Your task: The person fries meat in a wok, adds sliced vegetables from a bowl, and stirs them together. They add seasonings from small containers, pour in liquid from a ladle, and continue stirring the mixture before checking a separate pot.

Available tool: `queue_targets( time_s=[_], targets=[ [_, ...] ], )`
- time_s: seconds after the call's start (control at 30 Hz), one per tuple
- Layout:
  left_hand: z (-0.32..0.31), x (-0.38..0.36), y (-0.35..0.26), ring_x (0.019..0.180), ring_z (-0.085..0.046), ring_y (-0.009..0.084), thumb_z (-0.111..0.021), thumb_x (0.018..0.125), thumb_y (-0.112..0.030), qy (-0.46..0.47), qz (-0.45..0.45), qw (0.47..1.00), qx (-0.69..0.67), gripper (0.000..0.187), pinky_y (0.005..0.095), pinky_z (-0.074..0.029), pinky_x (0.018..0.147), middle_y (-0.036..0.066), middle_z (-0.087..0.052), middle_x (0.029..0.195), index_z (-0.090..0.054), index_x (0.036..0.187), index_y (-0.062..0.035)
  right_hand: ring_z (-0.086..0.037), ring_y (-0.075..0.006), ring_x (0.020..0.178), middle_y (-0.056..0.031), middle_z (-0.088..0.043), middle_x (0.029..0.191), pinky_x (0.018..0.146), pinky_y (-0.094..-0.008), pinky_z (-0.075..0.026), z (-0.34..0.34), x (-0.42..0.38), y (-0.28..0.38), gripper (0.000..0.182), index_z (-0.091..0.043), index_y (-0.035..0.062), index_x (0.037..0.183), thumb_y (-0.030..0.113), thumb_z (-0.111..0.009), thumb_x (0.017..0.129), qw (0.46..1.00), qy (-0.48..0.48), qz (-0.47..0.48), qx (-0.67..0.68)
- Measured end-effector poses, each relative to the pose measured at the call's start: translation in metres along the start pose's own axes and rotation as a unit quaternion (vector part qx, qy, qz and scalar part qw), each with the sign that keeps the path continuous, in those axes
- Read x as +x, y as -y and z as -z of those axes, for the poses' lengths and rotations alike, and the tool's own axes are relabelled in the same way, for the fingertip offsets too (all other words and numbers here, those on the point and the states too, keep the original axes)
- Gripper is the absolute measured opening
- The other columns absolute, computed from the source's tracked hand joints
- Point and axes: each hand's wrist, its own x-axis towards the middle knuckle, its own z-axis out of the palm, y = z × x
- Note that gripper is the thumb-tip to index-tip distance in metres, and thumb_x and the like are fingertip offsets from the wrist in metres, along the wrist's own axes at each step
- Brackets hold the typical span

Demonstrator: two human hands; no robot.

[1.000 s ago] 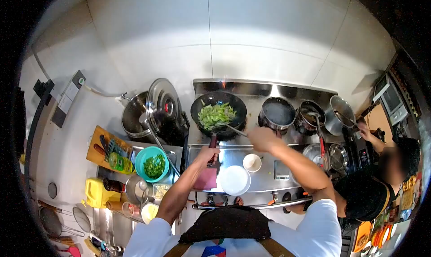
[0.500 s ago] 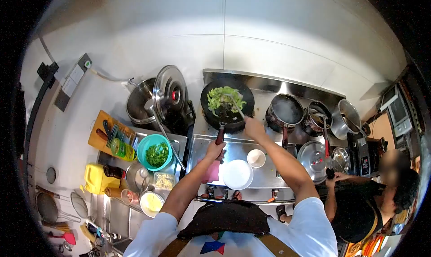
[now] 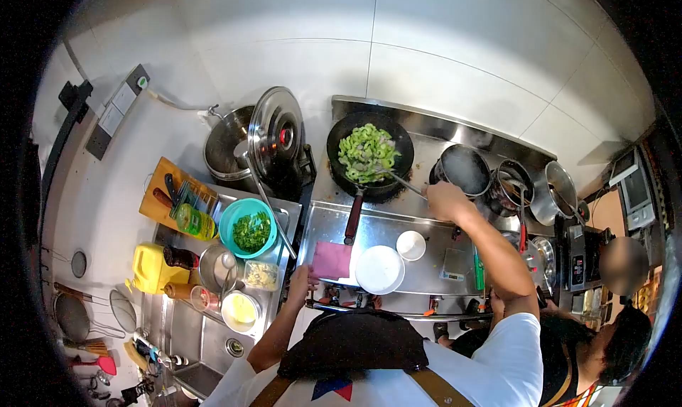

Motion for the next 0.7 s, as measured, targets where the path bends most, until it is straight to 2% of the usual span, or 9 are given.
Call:
queue_targets(
  time_s=[0.1, 0.17, 0.23, 0.27, 0.3, 0.37, 0.47, 0.6, 0.7],
  targets=[
    [0.018, -0.004, -0.002, 0.067, -0.061, 0.018, -0.044, 0.094, -0.038, -0.037, -0.011, 0.998, 0.051, 0.036, 0.029, -0.049, 0.052, 0.008, -0.062, 0.078, -0.055, 0.104, -0.0053, -0.063, -0.036, 0.087, -0.0199, -0.065, 0.087, 0.074, -0.0456, -0.05, -0.032, 0.02, 0.004, 0.035, -0.061, 0.007, 0.107, 0.007, -0.056, 0.073, 0.999, -0.033, 0.008, -0.021],
    [0.026, 0.005, 0.009, 0.072, -0.063, 0.0211, -0.048, 0.092, -0.036, -0.075, -0.025, 0.993, 0.084, 0.035, 0.0315, -0.049, 0.056, 0.01, -0.063, 0.079, -0.057, 0.103, -0.0035, -0.063, -0.0366, 0.084, -0.0202, -0.065, 0.085, 0.071, -0.0458, -0.051, -0.054, 0.047, 0.011, 0.033, -0.06, 0.0057, 0.108, 0.007, -0.054, 0.075, 0.996, -0.055, -0.052, 0.043],
    [0.031, 0.022, 0.007, 0.074, -0.062, 0.0328, -0.054, 0.086, -0.029, -0.152, -0.137, 0.943, 0.262, 0.033, 0.0392, -0.049, 0.065, 0.015, -0.064, 0.079, -0.057, 0.102, 0.0002, -0.063, -0.0382, 0.08, -0.0196, -0.064, 0.082, 0.069, -0.0464, -0.051, -0.063, 0.057, 0.019, 0.032, -0.057, 0.0049, 0.108, 0.006, -0.052, 0.077, 0.996, -0.087, -0.019, 0.03],
    [0.031, 0.024, -0.002, 0.084, -0.059, 0.0397, -0.06, 0.08, -0.021, -0.167, -0.143, 0.93, 0.296, 0.034, 0.0439, -0.045, 0.076, 0.019, -0.062, 0.086, -0.055, 0.104, 0.0023, -0.063, -0.0383, 0.08, -0.0201, -0.064, 0.082, 0.069, -0.0469, -0.051, -0.063, 0.058, 0.023, 0.033, -0.055, 0.005, 0.11, 0.006, -0.053, 0.077, 0.992, -0.104, -0.043, 0.052],
    [0.03, 0.031, -0.008, 0.084, -0.059, 0.0397, -0.06, 0.08, -0.021, -0.17, -0.14, 0.93, 0.294, 0.034, 0.0439, -0.045, 0.076, 0.019, -0.062, 0.086, -0.055, 0.104, 0.0023, -0.063, -0.0384, 0.08, -0.0205, -0.064, 0.082, 0.069, -0.0473, -0.05, -0.063, 0.056, 0.026, 0.034, -0.053, 0.005, 0.111, 0.007, -0.054, 0.076, 0.987, -0.12, -0.072, 0.074],
    [0.025, 0.049, -0.013, 0.09, -0.057, 0.0386, -0.061, 0.08, -0.017, -0.236, -0.176, 0.871, 0.394, 0.038, 0.0445, -0.046, 0.081, 0.022, -0.054, 0.099, -0.05, 0.112, 0.0012, -0.062, -0.0386, 0.083, -0.0221, -0.063, 0.082, 0.071, -0.0485, -0.05, -0.077, 0.067, 0.033, 0.037, -0.05, 0.0053, 0.114, 0.007, -0.054, 0.077, 0.985, -0.126, -0.081, 0.089],
    [0.014, 0.071, -0.027, 0.1, -0.051, 0.0418, -0.061, 0.079, -0.013, -0.265, -0.129, 0.848, 0.441, 0.044, 0.046, -0.044, 0.085, 0.025, -0.049, 0.107, -0.044, 0.116, 0.0023, -0.062, -0.04, 0.081, -0.0232, -0.063, 0.082, 0.073, -0.0488, -0.049, -0.106, 0.082, 0.036, 0.038, -0.05, 0.003, 0.114, 0.005, -0.053, 0.076, 0.983, -0.119, -0.102, 0.092],
    [0.017, 0.11, -0.01, 0.103, -0.048, 0.0461, -0.061, 0.075, -0.005, -0.315, -0.176, 0.816, 0.451, 0.058, 0.0486, -0.041, 0.09, 0.029, -0.042, 0.117, -0.033, 0.124, 0.0056, -0.062, -0.0404, 0.081, -0.024, -0.064, 0.085, 0.075, -0.0486, -0.049, -0.069, 0.02, 0.041, 0.038, -0.052, 0.0021, 0.114, 0.004, -0.053, 0.076, 0.989, -0.065, -0.097, 0.094],
    [-0.004, 0.097, -0.041, 0.105, -0.048, 0.0459, -0.06, 0.073, -0.004, -0.29, -0.096, 0.871, 0.385, 0.059, 0.0477, -0.042, 0.09, 0.03, -0.04, 0.119, -0.033, 0.125, 0.006, -0.063, -0.0404, 0.082, -0.0246, -0.064, 0.087, 0.074, -0.0488, -0.049, -0.061, -0.005, 0.048, 0.038, -0.053, 0.0024, 0.115, 0.004, -0.051, 0.077, 0.996, -0.048, -0.059, 0.036]
  ],
)
